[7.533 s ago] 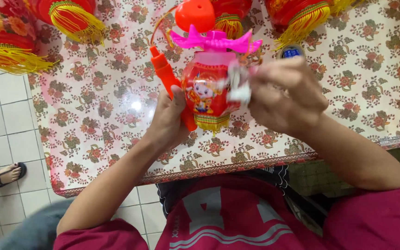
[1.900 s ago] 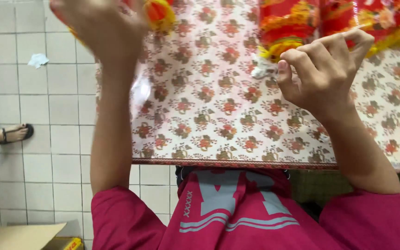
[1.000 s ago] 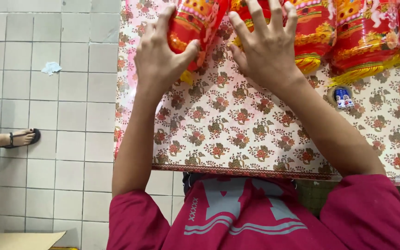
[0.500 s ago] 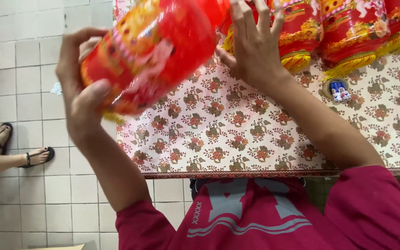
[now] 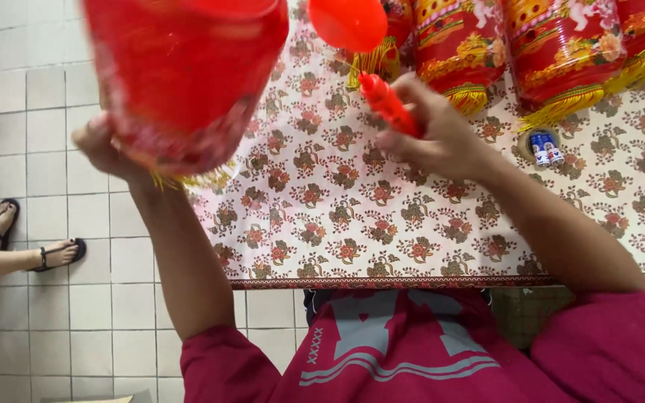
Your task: Assembling small decorative lanterns by attaching plastic handles and internal components.
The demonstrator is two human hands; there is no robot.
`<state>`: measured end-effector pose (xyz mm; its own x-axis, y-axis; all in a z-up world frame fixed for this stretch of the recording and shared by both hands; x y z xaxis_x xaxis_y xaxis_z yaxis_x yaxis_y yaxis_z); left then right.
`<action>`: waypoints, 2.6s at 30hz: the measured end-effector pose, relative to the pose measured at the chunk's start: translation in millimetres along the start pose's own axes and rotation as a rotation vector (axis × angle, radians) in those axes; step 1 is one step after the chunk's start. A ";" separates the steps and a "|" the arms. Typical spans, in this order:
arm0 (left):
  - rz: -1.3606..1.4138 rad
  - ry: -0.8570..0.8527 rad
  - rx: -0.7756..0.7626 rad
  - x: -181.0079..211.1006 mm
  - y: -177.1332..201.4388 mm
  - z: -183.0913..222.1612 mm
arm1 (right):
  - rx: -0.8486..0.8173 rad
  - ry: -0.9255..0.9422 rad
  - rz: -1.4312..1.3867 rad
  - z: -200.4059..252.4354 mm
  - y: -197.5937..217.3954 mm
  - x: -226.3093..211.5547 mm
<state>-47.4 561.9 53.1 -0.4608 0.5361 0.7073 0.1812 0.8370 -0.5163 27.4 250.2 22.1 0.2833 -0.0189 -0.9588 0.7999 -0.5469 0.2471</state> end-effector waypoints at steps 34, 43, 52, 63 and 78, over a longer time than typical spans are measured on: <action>-1.480 -0.509 -0.356 -98.9 -159.1 26.2 | 0.091 0.074 0.566 106.0 49.0 14.1; -1.520 -0.285 -0.565 -187.1 -206.7 44.9 | 0.039 -0.227 0.473 111.4 42.7 47.0; -1.460 -0.276 -0.556 -167.6 -210.6 40.2 | 0.208 0.292 0.665 107.2 36.6 2.9; -1.416 -0.357 -0.461 -151.8 -205.9 46.9 | 0.136 0.196 0.651 107.1 26.1 12.4; -1.460 -0.329 -0.481 -150.5 -209.4 47.2 | 0.082 0.139 0.740 106.3 23.0 23.0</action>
<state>-57.0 300.8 32.0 -0.6285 -0.7280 0.2738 -0.3526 0.5805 0.7340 -4.0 148.2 -9.2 0.7996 -0.3026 -0.5187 0.3345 -0.4930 0.8032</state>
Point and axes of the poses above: each hand's wrist, its own z-axis away from the middle knuckle, its own y-axis out of the back of the hand, x = y × z, the point moved 7 cm from there along -z, towards the middle knuckle, and after that the axes turned 2 degrees about -x, right-handed, at the moved point
